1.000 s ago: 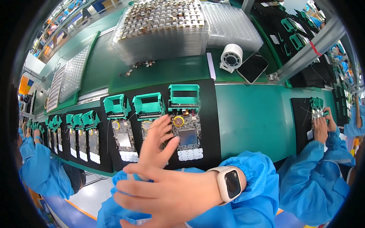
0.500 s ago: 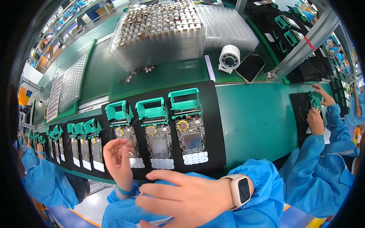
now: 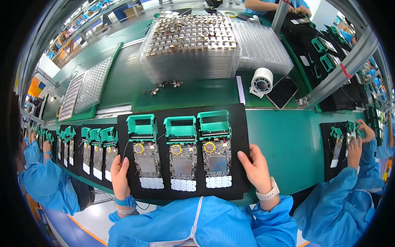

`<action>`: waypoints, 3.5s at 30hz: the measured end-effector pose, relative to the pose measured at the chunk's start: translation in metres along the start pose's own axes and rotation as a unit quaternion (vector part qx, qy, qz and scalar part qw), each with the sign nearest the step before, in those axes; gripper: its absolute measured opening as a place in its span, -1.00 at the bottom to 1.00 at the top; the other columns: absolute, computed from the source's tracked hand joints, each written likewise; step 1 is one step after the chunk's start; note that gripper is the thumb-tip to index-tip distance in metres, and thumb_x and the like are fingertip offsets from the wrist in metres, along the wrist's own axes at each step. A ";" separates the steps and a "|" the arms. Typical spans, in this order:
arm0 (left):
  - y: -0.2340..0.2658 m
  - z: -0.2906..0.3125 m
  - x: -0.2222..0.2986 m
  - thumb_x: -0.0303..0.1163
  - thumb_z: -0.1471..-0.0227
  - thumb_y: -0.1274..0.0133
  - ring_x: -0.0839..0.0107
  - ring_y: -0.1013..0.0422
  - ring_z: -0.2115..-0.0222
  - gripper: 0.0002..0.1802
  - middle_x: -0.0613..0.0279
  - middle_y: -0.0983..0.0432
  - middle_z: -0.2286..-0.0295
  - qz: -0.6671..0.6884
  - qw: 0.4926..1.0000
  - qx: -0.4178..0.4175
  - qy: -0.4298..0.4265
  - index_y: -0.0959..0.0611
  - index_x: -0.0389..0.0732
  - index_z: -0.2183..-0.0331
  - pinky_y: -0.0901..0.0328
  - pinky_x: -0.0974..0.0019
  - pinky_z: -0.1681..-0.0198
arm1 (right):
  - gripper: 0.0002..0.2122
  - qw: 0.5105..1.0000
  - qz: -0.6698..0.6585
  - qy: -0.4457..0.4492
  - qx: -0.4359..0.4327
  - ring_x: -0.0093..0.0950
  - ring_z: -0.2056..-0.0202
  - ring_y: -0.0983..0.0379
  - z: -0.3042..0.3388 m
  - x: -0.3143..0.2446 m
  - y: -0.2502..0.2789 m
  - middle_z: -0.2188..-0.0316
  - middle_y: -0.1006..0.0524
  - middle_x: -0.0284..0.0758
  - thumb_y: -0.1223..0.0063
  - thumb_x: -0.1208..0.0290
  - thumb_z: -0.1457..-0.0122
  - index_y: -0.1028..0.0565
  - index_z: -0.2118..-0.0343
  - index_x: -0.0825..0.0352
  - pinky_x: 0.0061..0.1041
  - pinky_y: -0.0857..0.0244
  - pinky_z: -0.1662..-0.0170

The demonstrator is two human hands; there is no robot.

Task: The person assembles small electronic components, circuit boards, and metal pins by hand, placing them into plastic frames on a factory production line.

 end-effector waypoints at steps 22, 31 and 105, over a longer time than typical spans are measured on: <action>-0.220 0.080 0.001 -0.47 -0.09 0.01 0.33 -0.27 -0.03 -0.45 0.11 -0.24 -0.07 -0.010 0.879 -0.475 -0.028 -0.28 -0.24 -0.12 -0.20 0.27 -0.08 | -0.67 0.866 0.353 -0.040 0.352 -0.41 0.19 -0.40 0.052 0.058 0.405 0.21 -0.47 -0.26 0.10 0.70 -0.04 -0.40 0.08 0.41 -0.45 -0.24 0.04; -0.099 -0.008 0.052 -0.54 -0.07 0.01 0.50 -0.41 0.22 -0.77 0.24 -0.48 0.22 -0.011 0.977 -0.187 -0.106 -0.48 -0.29 0.17 -0.30 0.43 0.13 | -0.73 0.828 0.432 0.306 0.184 -0.31 0.03 -0.32 -0.034 -0.130 0.118 0.10 -0.41 -0.20 0.02 0.62 -0.07 -0.40 0.12 0.39 -0.42 -0.14 -0.07; -0.161 -0.160 0.098 -0.43 0.10 -0.04 0.12 0.06 -0.22 -0.31 0.11 -0.08 -0.17 -0.398 0.790 0.031 -0.466 -0.26 -0.22 -0.12 0.11 -0.06 -0.21 | -0.63 0.587 0.635 0.469 0.181 -0.24 -0.08 -0.29 -0.236 -0.175 -0.127 -0.06 -0.35 -0.18 0.11 0.49 -0.10 -0.36 -0.02 0.23 -0.11 -0.12 -0.11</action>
Point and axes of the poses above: each hand's wrist, its own z-axis away from the middle knuckle, its own y-axis out of the back of the hand, x = y × z, the point moved 5 cm from there along -z, towards the middle knuckle
